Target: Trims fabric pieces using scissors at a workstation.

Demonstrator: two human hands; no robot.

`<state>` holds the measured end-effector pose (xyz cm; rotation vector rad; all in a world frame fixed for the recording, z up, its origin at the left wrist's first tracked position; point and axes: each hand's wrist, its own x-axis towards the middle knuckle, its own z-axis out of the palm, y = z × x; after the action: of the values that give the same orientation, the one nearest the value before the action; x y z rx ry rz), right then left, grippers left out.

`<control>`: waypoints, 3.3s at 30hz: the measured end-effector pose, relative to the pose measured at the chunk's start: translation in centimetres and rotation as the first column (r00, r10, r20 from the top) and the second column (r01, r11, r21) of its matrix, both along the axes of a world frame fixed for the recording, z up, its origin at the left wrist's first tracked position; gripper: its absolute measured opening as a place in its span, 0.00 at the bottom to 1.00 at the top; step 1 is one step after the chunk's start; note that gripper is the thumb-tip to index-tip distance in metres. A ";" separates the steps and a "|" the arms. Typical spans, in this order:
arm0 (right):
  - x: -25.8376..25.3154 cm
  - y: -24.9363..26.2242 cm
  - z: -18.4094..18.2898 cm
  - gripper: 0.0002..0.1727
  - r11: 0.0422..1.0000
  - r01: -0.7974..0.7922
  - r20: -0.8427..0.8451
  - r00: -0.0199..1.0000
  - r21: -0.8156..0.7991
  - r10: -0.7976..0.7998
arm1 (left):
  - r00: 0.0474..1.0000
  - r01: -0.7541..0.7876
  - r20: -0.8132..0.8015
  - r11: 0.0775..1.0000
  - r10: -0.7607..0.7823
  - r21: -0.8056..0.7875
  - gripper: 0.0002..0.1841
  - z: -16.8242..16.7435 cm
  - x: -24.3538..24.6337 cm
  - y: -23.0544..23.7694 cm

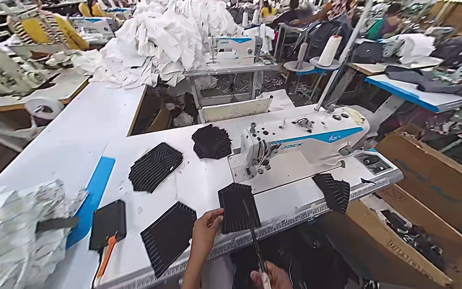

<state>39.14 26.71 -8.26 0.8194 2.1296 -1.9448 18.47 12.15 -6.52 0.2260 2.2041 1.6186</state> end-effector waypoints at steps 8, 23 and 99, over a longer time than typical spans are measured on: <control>0.5 -0.7 0.0 0.13 0.924 0.068 -0.038 0.995 -0.377 -0.089 | 0.942 -0.250 0.297 0.917 0.157 0.311 0.14 0.1 1.7 0.7; 4.0 2.5 -1.1 0.25 0.792 -0.243 -0.072 0.967 -0.560 0.245 | 0.891 -0.386 0.393 0.835 0.228 0.392 0.16 0.1 3.4 1.3; -3.4 2.2 1.3 0.18 0.931 -0.176 0.003 0.982 -0.321 0.186 | 0.907 0.387 0.105 0.904 -0.409 0.182 0.56 0.2 2.8 -1.4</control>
<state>35.77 28.95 -6.95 0.5686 1.7331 -2.0812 21.31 10.79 -6.29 0.5523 1.7798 1.5217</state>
